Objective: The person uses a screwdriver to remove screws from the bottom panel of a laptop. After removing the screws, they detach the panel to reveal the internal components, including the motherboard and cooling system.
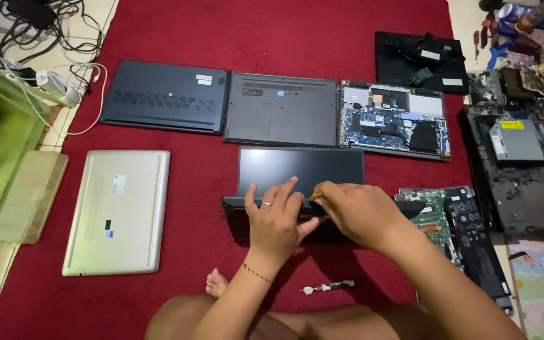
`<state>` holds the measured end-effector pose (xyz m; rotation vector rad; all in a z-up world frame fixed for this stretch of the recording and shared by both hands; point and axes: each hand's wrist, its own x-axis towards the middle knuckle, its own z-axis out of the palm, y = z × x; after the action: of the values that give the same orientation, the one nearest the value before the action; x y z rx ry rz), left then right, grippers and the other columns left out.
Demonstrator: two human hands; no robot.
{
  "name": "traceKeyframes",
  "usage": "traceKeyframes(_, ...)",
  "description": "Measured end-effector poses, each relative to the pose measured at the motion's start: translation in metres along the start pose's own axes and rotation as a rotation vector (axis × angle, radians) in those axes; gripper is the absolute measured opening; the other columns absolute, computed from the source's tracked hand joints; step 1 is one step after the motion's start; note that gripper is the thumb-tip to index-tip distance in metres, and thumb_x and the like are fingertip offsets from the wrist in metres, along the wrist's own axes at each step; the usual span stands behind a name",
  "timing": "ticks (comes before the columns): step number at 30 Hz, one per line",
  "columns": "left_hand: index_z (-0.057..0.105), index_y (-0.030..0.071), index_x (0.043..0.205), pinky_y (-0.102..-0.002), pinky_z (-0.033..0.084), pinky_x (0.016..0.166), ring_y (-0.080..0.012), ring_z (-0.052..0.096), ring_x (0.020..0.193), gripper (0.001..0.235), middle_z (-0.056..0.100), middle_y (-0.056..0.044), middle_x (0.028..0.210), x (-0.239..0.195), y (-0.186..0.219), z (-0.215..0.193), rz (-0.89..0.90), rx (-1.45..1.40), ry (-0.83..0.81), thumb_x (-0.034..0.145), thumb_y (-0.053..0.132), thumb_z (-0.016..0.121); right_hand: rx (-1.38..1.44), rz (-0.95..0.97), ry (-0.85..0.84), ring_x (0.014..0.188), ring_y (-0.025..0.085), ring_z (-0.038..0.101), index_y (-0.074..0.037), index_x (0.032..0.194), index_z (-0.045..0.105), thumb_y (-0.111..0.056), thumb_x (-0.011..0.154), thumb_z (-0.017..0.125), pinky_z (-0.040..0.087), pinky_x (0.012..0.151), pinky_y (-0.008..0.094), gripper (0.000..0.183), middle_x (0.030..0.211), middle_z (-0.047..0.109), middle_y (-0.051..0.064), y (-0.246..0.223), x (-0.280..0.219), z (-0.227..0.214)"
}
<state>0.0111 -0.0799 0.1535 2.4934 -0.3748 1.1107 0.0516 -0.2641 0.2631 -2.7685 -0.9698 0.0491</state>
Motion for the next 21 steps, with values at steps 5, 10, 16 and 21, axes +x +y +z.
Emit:
traceKeyframes(5, 0.067, 0.014, 0.101, -0.065, 0.034, 0.114, -0.0261, 0.071, 0.098, 0.042, 0.076, -0.006, 0.109, 0.001, -0.001, 0.006, -0.006, 0.002, 0.021, 0.081, 0.046, 0.087, -0.046, 0.043, -0.220, 0.089, 0.032, 0.081, -0.018, 0.112, 0.063, -0.024, 0.108, 0.055, 0.064, 0.073, 0.046, 0.011, 0.091, 0.081, 0.008, 0.008, 0.009, 0.003)
traceKeyframes(10, 0.066, 0.015, 0.100, -0.063, 0.031, 0.117, -0.0255, 0.070, 0.102, 0.043, 0.076, -0.005, 0.111, -0.004, -0.002, 0.008, -0.027, -0.006, 0.005, 0.076, 0.043, 0.087, 0.026, 0.028, -0.343, 0.102, 0.039, 0.080, -0.013, 0.122, 0.059, -0.019, 0.107, 0.051, 0.064, 0.085, 0.053, 0.018, 0.104, 0.081, 0.016, -0.005, 0.017, -0.011)
traceKeyframes(16, 0.063, 0.014, 0.098, -0.053, 0.031, 0.115, -0.0254, 0.068, 0.106, 0.044, 0.075, -0.007, 0.114, 0.002, -0.002, 0.003, -0.061, 0.002, -0.026, 0.066, 0.031, 0.087, -0.113, 0.049, -0.481, 0.106, 0.033, 0.078, -0.018, 0.124, 0.055, -0.023, 0.108, 0.054, 0.065, 0.084, 0.048, 0.017, 0.111, 0.079, 0.010, -0.014, 0.027, -0.013)
traceKeyframes(21, 0.062, 0.016, 0.099, -0.051, 0.033, 0.111, -0.0244, 0.069, 0.103, 0.047, 0.075, -0.005, 0.109, -0.003, -0.004, 0.012, -0.061, 0.026, -0.029, 0.073, 0.047, 0.086, -0.072, 0.048, -0.436, 0.110, 0.034, 0.077, -0.019, 0.123, 0.054, -0.025, 0.108, 0.052, 0.065, 0.087, 0.048, 0.016, 0.112, 0.078, 0.009, 0.003, 0.020, -0.008)
